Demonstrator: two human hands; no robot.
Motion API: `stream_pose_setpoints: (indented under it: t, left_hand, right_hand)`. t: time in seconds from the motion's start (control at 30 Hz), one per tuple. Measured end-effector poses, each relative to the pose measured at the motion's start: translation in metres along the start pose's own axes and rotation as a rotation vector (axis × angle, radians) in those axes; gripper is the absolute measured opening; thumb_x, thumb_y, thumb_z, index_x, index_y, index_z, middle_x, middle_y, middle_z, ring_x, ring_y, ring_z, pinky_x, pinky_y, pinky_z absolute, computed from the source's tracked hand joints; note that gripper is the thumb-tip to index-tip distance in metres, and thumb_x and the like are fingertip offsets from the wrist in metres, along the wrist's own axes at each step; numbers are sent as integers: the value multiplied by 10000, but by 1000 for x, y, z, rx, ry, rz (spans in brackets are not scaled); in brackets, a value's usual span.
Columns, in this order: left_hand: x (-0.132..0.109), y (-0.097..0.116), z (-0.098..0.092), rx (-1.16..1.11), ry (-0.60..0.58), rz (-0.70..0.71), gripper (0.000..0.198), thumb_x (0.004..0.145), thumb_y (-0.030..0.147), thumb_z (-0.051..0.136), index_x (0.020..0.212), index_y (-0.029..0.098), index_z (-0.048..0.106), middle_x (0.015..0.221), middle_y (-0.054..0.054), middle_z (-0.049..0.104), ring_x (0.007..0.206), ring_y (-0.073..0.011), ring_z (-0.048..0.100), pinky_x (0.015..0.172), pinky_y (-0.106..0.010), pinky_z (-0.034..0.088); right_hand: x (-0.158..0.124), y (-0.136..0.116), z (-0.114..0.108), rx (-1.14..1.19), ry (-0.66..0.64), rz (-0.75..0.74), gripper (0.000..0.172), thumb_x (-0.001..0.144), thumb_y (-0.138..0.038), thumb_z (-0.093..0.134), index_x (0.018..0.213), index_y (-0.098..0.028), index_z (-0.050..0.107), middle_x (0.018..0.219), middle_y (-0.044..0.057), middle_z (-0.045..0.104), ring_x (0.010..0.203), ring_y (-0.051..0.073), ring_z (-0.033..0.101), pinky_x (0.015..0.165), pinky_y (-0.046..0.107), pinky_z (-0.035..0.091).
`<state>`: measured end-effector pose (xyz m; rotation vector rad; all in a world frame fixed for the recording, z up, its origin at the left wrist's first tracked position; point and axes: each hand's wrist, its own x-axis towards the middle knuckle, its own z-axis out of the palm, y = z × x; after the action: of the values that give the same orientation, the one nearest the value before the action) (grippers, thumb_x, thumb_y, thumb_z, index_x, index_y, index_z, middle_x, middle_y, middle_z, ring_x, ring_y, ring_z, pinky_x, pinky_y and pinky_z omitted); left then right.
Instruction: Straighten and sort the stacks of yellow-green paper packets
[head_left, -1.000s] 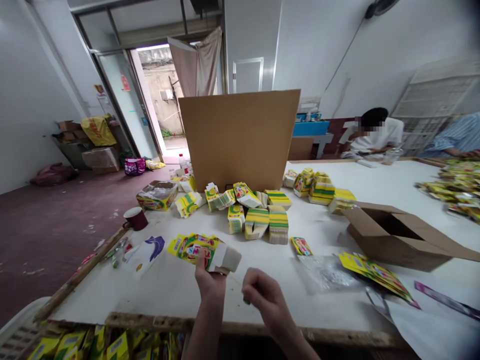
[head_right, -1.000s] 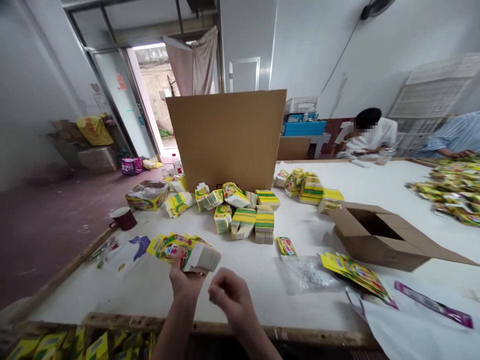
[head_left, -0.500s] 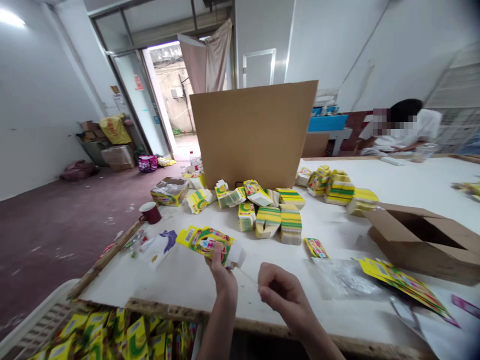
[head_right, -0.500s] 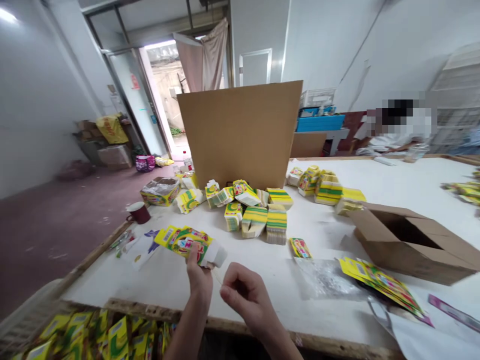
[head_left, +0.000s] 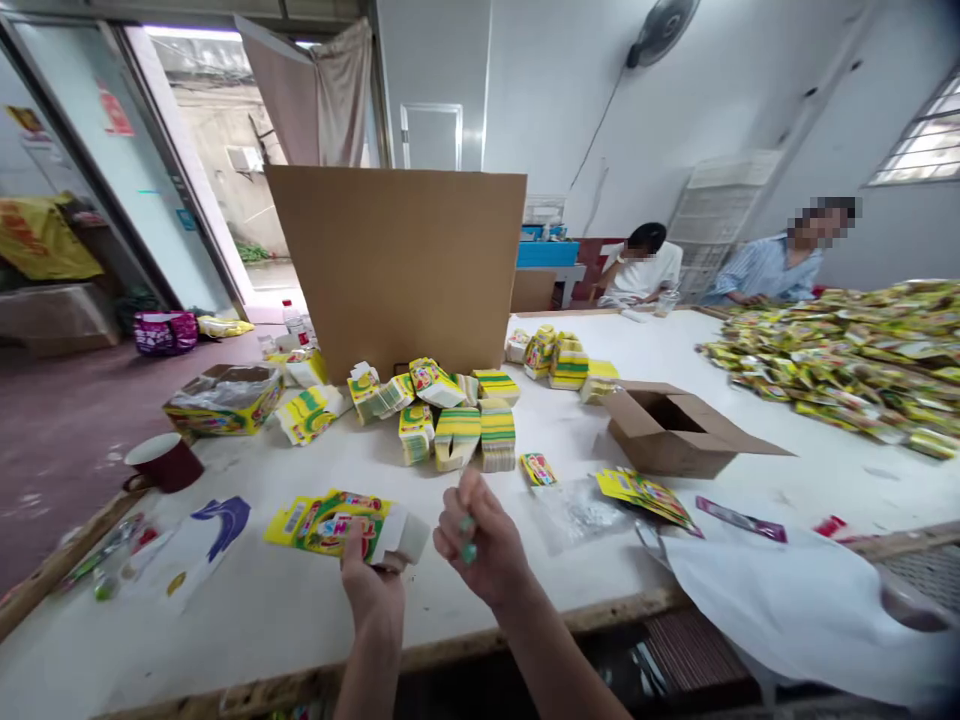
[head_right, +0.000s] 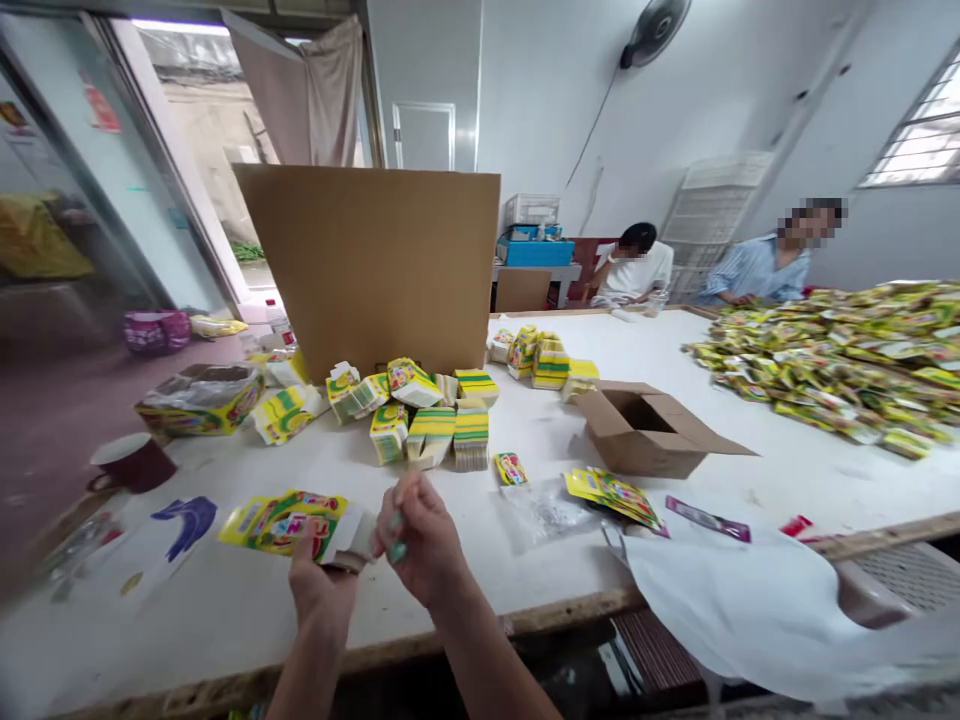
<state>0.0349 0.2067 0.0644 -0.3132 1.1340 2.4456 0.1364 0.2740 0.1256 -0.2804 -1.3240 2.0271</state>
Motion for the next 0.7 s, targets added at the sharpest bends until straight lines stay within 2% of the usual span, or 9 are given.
stream_pose_setpoints:
  t: [0.1,0.17,0.27,0.33,0.43,0.5,0.53,0.6,0.7]
  left_hand:
    - [4,7,-8,25,10,-3,218,712,268,676,914,213,615,842,17,619,615,-101,570,384,-147,334]
    - [5,12,-11,48,-9,0,282,658,249,716,920,218,615,832,30,606,554,-85,534,333,-137,267]
    - [8,19,-12,111,-51,1,354,594,232,750,923,210,622,805,28,597,521,-93,519,304,-145,256]
    - [10,22,-12,167,-71,11,363,575,223,745,918,202,629,771,26,592,511,-103,515,301,-151,266]
    - [12,22,-12,244,-93,30,357,574,208,720,921,208,635,764,27,603,530,-120,537,328,-165,331]
    - [13,21,-12,288,-105,22,343,572,202,711,907,204,637,754,28,606,524,-123,537,344,-178,365]
    - [14,20,-13,306,-112,12,334,570,203,711,896,200,638,747,28,605,514,-121,531,340,-178,360]
    - [15,19,-14,334,-125,-2,318,570,215,714,877,191,634,731,29,603,488,-112,515,325,-172,332]
    - [16,15,-16,377,-143,-7,323,574,255,714,875,185,621,710,26,603,454,-108,508,304,-169,289]
  right_hand:
    - [-8,12,-24,-317,-49,77,367,823,-553,538,719,-203,493,632,-27,486,567,118,495,583,273,448]
    - [-16,18,-47,-477,-13,95,247,791,-391,637,681,-178,578,712,2,534,669,129,519,670,281,447]
    - [-40,21,-76,-696,34,138,62,746,-191,662,687,-182,678,881,28,565,786,132,522,737,260,424]
    - [-67,22,-87,-759,-49,232,62,733,-165,675,712,-200,721,869,14,609,777,126,554,705,238,430]
    - [-114,31,-98,-755,-288,445,28,679,-205,757,699,-224,750,657,-51,657,634,116,609,578,202,444]
    - [-142,44,-108,-794,-325,558,48,687,-225,771,681,-196,733,592,-71,646,563,104,607,535,194,452]
    - [-154,51,-115,-847,-284,597,89,720,-240,756,683,-171,713,600,-68,640,559,102,605,540,199,466]
    - [-168,65,-137,-1000,-114,648,200,839,-300,659,735,-130,659,675,-42,632,609,110,611,582,233,506]
    - [-169,78,-177,-1215,168,661,180,924,-319,547,913,-160,631,878,15,650,739,124,628,656,264,536]
